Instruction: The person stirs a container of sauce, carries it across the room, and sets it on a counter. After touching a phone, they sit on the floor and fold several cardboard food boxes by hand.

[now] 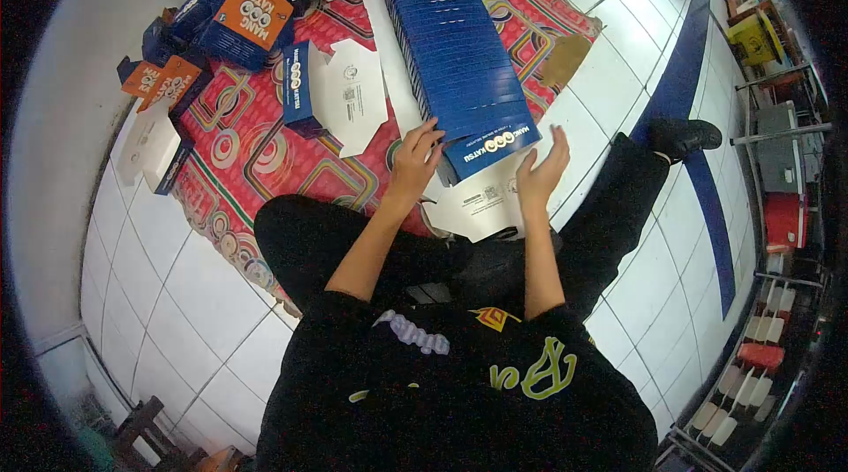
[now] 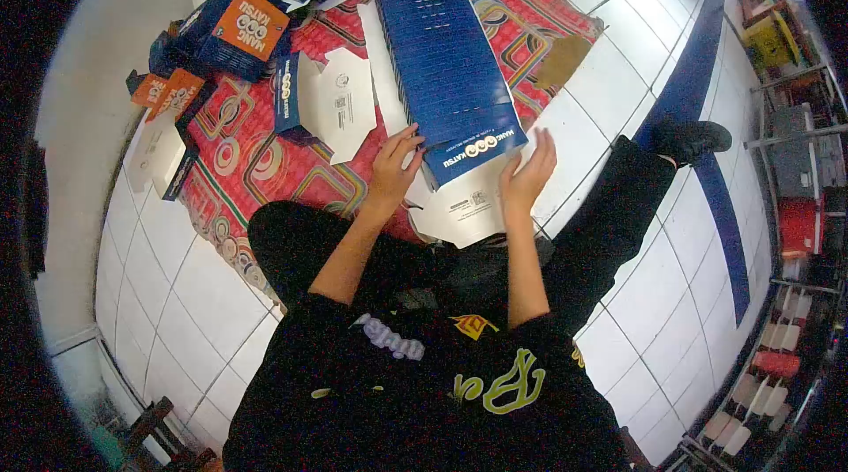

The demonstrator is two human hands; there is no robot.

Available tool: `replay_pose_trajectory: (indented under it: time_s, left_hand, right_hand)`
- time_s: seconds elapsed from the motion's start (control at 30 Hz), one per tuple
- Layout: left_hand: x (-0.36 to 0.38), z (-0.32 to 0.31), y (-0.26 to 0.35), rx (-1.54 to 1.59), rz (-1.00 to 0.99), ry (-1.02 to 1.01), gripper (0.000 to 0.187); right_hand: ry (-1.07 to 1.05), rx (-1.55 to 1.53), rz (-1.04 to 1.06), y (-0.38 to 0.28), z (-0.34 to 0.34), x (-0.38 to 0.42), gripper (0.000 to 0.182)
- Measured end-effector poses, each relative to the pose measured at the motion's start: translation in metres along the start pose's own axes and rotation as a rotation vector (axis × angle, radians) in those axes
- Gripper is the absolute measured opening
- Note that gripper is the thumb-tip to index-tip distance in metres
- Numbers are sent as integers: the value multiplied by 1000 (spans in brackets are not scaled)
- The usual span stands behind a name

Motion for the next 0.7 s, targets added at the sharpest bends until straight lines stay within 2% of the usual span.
replay_pose_trajectory:
  time_s: [0.1,0.17,0.43,0.53,0.6,0.7]
  left_hand:
    - [-1,2,5,-35,24,25,24]
    - [-1,1,3,-22,10,6,24]
    - [-2,3,-2,-54,-49,-9,25]
    - [-3,7,0,-48,-23,-37,29]
    - [-5,5,-4,25,84,-86,39]
    - [-7,2,-4,-24,11,-26,45]
  right_hand:
    - [-153,-340,239,-45,10,19,37]
    - [-297,-266,387,-83,10,18,35]
    - [-273,-58,426,-74,-24,41,27]
    - [-289,7,409,-80,-29,45,26]
    - [-304,53,402,-86,-28,45,26]
    - [-364,143,370,-92,-28,44,28]
Point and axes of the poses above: each hand's wrist, its own x-axis away from the middle knuckle, its own z-axis out of the back of the hand, y = z × x, the point moved 1 cm from there along -x, towards the middle knuckle, and after that the axes turned 6 degrees about z, right-handed, at the moved point
